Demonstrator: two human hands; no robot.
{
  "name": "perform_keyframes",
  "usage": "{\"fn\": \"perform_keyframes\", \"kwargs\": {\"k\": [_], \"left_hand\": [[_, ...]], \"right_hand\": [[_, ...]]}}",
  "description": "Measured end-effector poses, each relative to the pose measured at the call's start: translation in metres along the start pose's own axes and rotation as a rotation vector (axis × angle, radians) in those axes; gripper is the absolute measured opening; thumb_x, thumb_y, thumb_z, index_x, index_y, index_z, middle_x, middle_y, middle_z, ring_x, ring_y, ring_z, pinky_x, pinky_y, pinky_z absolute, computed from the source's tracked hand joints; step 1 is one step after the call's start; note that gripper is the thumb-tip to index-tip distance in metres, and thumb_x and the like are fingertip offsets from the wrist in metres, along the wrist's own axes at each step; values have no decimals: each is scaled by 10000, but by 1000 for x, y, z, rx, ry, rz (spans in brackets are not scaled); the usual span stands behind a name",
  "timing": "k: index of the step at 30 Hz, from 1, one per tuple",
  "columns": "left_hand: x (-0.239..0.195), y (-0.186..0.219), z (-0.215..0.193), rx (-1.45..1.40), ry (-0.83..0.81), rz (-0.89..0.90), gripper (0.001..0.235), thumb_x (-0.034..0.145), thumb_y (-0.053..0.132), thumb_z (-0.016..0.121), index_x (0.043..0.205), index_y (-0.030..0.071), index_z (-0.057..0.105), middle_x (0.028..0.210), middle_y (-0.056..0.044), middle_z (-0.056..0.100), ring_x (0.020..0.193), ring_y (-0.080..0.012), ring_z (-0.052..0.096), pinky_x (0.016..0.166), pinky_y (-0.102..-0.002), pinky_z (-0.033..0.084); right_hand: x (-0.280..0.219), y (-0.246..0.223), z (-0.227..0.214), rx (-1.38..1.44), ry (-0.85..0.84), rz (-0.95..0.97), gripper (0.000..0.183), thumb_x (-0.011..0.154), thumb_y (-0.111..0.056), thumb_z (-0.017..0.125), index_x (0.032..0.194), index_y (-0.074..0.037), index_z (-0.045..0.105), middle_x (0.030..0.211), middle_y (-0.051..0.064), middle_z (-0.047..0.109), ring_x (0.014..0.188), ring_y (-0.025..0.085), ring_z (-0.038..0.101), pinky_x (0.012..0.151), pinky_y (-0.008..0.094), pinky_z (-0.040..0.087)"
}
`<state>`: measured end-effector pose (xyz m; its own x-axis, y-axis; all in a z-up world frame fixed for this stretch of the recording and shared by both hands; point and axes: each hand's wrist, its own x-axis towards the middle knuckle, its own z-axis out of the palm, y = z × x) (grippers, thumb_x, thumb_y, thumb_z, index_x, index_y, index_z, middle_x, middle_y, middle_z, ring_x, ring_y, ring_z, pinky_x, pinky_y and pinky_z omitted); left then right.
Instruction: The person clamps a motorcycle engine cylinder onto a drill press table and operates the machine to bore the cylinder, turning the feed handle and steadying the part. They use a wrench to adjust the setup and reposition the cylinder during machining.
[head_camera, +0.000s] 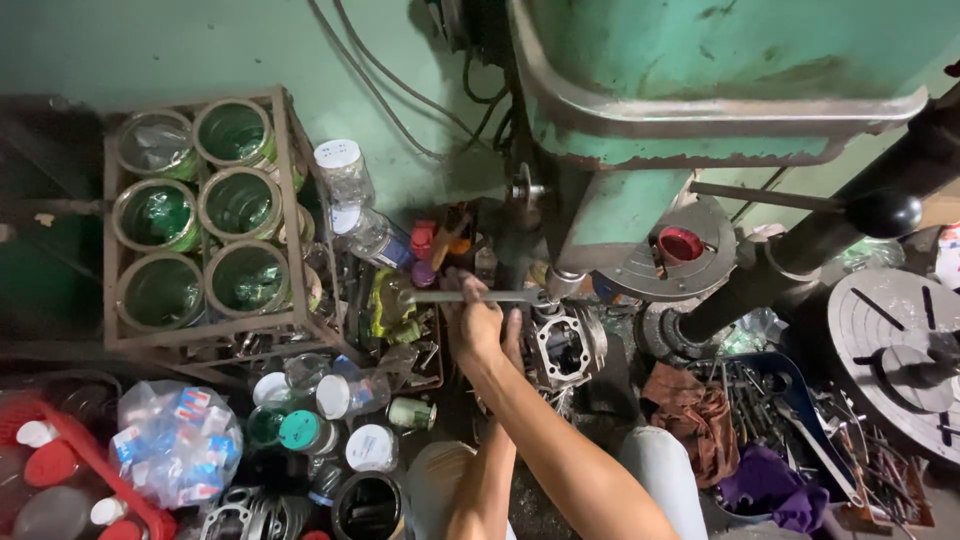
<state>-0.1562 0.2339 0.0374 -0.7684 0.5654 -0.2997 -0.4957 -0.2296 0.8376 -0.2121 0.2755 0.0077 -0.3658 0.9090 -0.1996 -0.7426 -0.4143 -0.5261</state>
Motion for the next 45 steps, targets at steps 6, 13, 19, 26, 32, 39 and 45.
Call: {"fn": "perform_keyframes", "kwargs": {"k": [6, 13, 19, 26, 32, 39, 45], "left_hand": [[7, -29, -1, 19, 8, -44, 814, 820, 363, 871, 1401, -84, 518, 1339, -146, 635, 1108, -231, 611, 949, -387, 502], [-10, -48, -6, 70, 16, -87, 805, 812, 370, 868, 1387, -79, 528, 1330, -143, 644, 1099, -231, 616, 942, -387, 507], [8, -59, -1, 77, 61, -97, 798, 805, 376, 866, 1374, -75, 537, 1321, -140, 652, 1092, -231, 620, 937, -386, 511], [12, -78, -2, 36, 50, 15, 636, 828, 344, 849, 1267, -73, 652, 1213, -104, 712, 1022, -211, 639, 910, -355, 515], [4, -57, 3, -30, -30, 67, 506, 834, 324, 825, 1170, -38, 715, 1102, -60, 745, 920, -157, 652, 835, -323, 529], [12, -74, -8, 116, -24, -14, 415, 878, 370, 804, 927, -42, 784, 860, -45, 721, 753, -143, 567, 694, -336, 471], [6, -71, -1, 61, 4, -2, 403, 861, 365, 809, 911, -34, 780, 843, -13, 718, 747, -123, 566, 695, -316, 470]], "right_hand": [[28, -30, 15, 101, 81, -9, 427, 1071, -407, 464, 1259, -33, 549, 1367, 115, 595, 1282, 286, 581, 1125, 496, 499], [-8, -61, 12, 329, -177, 55, 586, 1062, -516, 467, 1324, 8, 482, 1396, 191, 583, 1306, 352, 580, 1158, 525, 454], [-225, -223, 15, -244, 72, 534, 535, 877, -418, 701, 1284, -71, 730, 1154, 83, 691, 882, 228, 625, 833, 393, 503], [-169, -276, -71, -320, -92, -121, 379, 978, -385, 617, 1136, -52, 532, 1109, 209, 669, 899, 271, 706, 725, 333, 558], [-132, -264, -105, -504, 121, -296, 308, 1067, -324, 569, 908, -61, 597, 748, 109, 657, 595, 186, 586, 526, 297, 453], [-179, -269, -120, -604, 56, -815, 308, 1121, -237, 569, 864, -68, 586, 710, 85, 640, 612, 163, 620, 600, 316, 546], [-185, -192, -151, -940, 73, -1010, 295, 1109, -203, 584, 934, 2, 703, 857, 141, 723, 639, 166, 637, 629, 290, 543]]}}
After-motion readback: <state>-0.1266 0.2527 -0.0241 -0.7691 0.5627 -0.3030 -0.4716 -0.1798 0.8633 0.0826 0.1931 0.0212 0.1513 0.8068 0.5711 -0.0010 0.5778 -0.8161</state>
